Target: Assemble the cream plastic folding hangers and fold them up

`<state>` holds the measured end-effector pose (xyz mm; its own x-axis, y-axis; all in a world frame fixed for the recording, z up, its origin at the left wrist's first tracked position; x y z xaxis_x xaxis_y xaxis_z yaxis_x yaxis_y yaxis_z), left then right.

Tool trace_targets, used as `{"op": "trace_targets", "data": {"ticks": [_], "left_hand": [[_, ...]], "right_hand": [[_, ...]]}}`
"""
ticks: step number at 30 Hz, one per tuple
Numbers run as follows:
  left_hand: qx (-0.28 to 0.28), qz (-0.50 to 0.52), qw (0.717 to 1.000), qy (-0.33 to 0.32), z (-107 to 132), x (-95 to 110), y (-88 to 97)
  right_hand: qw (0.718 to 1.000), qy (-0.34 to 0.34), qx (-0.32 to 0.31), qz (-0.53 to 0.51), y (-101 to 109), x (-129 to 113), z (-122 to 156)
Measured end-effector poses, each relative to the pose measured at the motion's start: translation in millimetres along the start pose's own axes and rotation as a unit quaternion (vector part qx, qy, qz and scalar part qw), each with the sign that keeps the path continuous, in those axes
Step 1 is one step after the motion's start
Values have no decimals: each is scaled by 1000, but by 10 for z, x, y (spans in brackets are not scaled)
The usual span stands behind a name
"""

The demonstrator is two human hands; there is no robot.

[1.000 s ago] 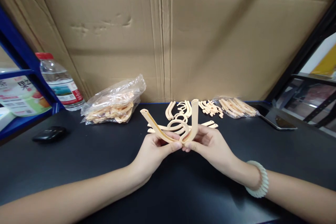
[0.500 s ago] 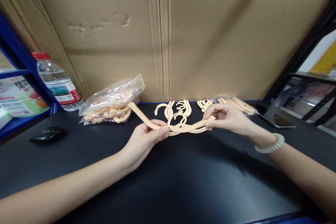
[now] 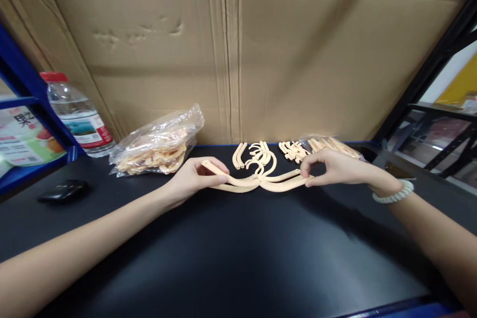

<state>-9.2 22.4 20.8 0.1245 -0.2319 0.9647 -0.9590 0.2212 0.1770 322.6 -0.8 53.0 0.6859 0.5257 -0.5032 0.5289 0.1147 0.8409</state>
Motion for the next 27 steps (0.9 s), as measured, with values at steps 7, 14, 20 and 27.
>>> {"op": "trace_targets", "data": {"ticks": [7, 14, 20, 27], "left_hand": [[-103, -177, 933, -296, 24, 118, 39], [-127, -265, 863, -411, 98, 96, -35], [-142, -286, 854, -411, 113, 53, -49], [-146, -297, 865, -377, 102, 2, -50]], "right_hand": [[999, 42, -19, 8, 8, 57, -5], [998, 57, -11, 25, -51, 88, -13], [998, 42, -3, 53, -121, 104, -22], [997, 30, 8, 66, -117, 80, -29]]}}
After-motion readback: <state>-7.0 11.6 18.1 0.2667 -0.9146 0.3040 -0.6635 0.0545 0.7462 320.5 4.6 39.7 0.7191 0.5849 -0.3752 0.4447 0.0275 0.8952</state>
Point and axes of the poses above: each hand's wrist, its own z-axis away from the middle knuckle, its own y-axis out of the back of the hand, x = y × z, the point moved 2 cm from there along -z, towards the middle knuckle, and after that the axes turned 11 degrees about x, right-handed, at the moved point
